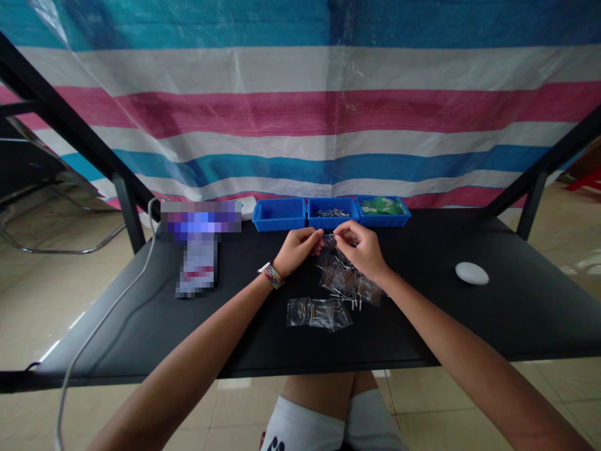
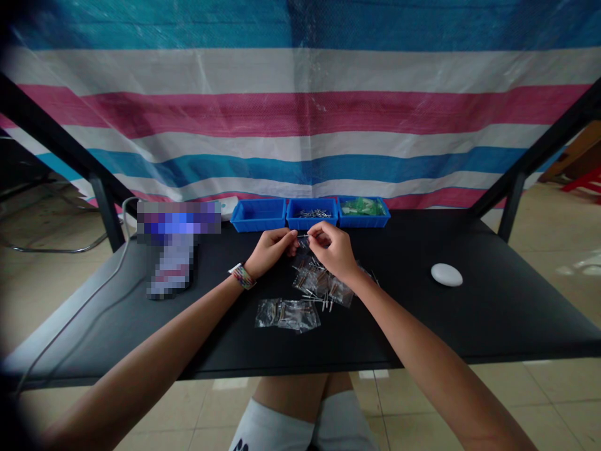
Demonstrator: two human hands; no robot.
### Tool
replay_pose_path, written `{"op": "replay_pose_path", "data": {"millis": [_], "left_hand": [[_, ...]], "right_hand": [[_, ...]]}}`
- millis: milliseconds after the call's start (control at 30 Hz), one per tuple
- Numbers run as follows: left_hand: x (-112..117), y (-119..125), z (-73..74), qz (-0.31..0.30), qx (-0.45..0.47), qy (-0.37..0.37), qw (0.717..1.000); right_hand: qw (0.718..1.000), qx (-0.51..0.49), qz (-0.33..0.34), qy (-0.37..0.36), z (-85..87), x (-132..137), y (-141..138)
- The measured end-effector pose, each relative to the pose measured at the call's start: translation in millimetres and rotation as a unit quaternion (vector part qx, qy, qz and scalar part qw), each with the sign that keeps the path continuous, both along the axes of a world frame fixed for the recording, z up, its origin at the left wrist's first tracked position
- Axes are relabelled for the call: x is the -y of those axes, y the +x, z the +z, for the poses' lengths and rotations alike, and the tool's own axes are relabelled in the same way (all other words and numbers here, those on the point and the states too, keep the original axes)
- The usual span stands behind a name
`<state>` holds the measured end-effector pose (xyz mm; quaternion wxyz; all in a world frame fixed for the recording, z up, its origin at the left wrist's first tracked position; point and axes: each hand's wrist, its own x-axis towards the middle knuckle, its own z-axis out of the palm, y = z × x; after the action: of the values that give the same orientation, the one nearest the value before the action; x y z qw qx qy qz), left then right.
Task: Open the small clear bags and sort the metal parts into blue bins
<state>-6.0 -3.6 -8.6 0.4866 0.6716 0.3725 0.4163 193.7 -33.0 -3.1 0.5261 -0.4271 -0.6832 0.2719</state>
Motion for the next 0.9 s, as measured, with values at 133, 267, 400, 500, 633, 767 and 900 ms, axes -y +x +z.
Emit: {"op": "replay_pose_path", "data": {"millis": [133, 267, 400, 500, 633, 767, 900], "left_hand": [[-1.0, -1.7, 0.0, -0.013, 0.028, -0.014, 0.999], [0.5, -2.6, 1.3, -0.025, 0.066, -0.018, 0.997], [1.4, -2.6, 1.5, -0.037, 0.079, -0.022, 0.996], [1.1, -2.9, 1.7, -0.040, 0.083, -0.021, 0.996], [0.5, -4.6, 1.8, -0.044, 0.078, -0.014, 0.996], [-0.5, -4.9, -0.2, -0.044, 0.080, -0.015, 0.996], [-1.2, -3.5, -1.8, -0.034, 0.066, -0.010, 0.997]], "right_hand": [[1.000, 0.002, 0.005, -0.004, 0.9, 0.4, -0.4], [1.000, -0.007, 0.004, -0.009, -0.6, -0.8, -0.8], [1.000, -0.005, 0.010, -0.002, -2.8, -2.0, -0.8], [1.000, 0.005, 0.011, -0.002, -3.7, -2.4, -0.6], [1.000, 0.008, 0.013, -0.011, -3.2, -1.8, -0.6], [1.000, -0.004, 0.019, -0.016, -2.9, -0.9, -0.9], [1.000, -0.018, 0.019, -0.010, -2.1, 0.1, -1.4]]}}
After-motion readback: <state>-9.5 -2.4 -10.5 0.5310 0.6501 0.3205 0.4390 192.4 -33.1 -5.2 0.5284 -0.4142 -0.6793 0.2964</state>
